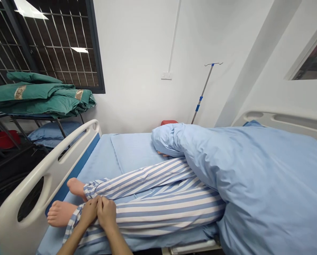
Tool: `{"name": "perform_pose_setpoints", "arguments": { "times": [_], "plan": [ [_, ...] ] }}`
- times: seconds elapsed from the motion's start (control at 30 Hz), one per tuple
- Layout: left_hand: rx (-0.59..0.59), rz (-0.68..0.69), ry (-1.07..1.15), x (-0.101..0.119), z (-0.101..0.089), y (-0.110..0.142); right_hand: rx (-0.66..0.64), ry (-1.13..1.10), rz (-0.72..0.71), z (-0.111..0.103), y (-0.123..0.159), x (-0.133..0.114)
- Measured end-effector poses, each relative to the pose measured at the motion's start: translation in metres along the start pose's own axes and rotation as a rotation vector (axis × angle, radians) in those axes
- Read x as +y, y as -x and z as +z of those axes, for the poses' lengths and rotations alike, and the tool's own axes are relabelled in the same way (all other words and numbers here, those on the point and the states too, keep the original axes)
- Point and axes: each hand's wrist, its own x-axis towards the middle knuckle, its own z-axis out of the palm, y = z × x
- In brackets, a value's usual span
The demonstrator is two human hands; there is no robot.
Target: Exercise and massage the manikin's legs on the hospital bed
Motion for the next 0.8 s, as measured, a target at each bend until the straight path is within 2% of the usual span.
{"name": "perform_pose_setpoints", "arguments": {
  "times": [0.1,0.23,0.33,0.4,0.53,0.63,0.7,0.8],
  "plan": [
    [-0.018,0.007,0.172,0.004,-0.011,-0.006,0.019,-0.034,0.021,0.002,-0.003,-0.002],
    [0.194,-0.098,0.562,0.028,-0.027,-0.004,0.046,-0.151,0.054,0.003,-0.005,-0.002],
    [0.306,-0.172,0.739,0.041,-0.023,0.002,0.05,-0.246,0.084,0.007,-0.006,0.003],
    [0.295,-0.193,0.677,0.044,-0.011,0.006,0.068,-0.303,0.127,0.009,-0.008,0.007],
    [0.218,-0.276,0.311,0.043,0.009,0.014,0.085,-0.286,0.188,-0.005,-0.017,0.004],
    [0.119,-0.279,0.152,0.047,0.01,0.016,0.066,-0.201,0.092,-0.03,-0.021,-0.001],
    [0.095,-0.274,0.11,0.05,0.006,0.017,0.079,-0.168,0.049,-0.044,-0.02,0.002],
    [0.101,-0.287,0.137,0.054,0.0,0.017,0.094,-0.079,0.067,-0.05,-0.012,0.014]
  ]
}}
